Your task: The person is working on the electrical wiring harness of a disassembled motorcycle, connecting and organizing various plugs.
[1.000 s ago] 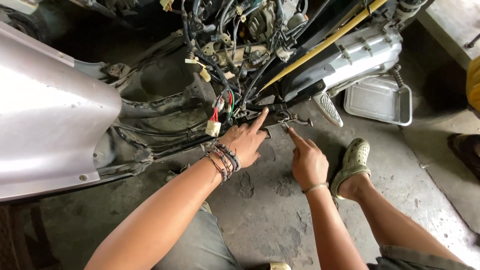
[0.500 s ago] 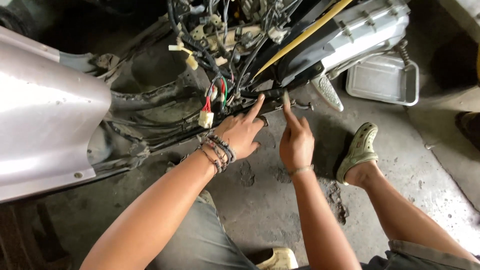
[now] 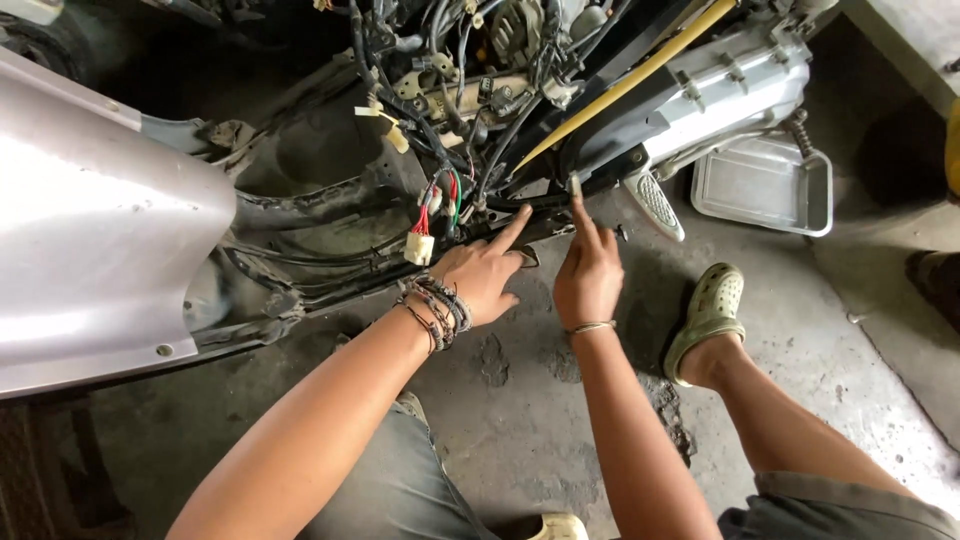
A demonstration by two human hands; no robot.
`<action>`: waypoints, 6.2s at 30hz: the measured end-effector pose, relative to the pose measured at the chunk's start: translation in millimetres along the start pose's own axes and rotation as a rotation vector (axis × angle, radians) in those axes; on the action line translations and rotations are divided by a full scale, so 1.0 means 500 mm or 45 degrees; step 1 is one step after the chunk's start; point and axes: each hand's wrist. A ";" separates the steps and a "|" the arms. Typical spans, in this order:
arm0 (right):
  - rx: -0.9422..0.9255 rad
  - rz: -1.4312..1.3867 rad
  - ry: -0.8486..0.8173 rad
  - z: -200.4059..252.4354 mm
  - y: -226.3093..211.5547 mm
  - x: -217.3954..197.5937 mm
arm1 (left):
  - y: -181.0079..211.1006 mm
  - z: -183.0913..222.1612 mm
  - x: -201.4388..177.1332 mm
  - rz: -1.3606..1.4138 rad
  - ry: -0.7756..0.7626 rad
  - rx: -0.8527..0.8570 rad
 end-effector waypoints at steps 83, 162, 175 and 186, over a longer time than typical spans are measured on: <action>-0.478 -0.063 0.440 -0.059 0.081 -0.042 | 0.026 -0.065 0.001 -0.264 0.232 -0.130; 0.317 0.386 -1.177 0.259 0.155 -0.025 | -0.033 -0.003 0.359 -0.880 -0.098 -0.014; -0.167 0.895 -0.876 -0.089 -0.054 -0.279 | 0.051 0.131 0.091 -0.610 0.289 -0.023; -0.034 0.534 -0.937 -0.100 0.018 -0.311 | -0.016 0.004 0.002 -1.021 0.517 0.067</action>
Point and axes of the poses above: each hand's wrist, its own z-axis away from the middle knuckle, its own x-axis out of the palm, y = z × x
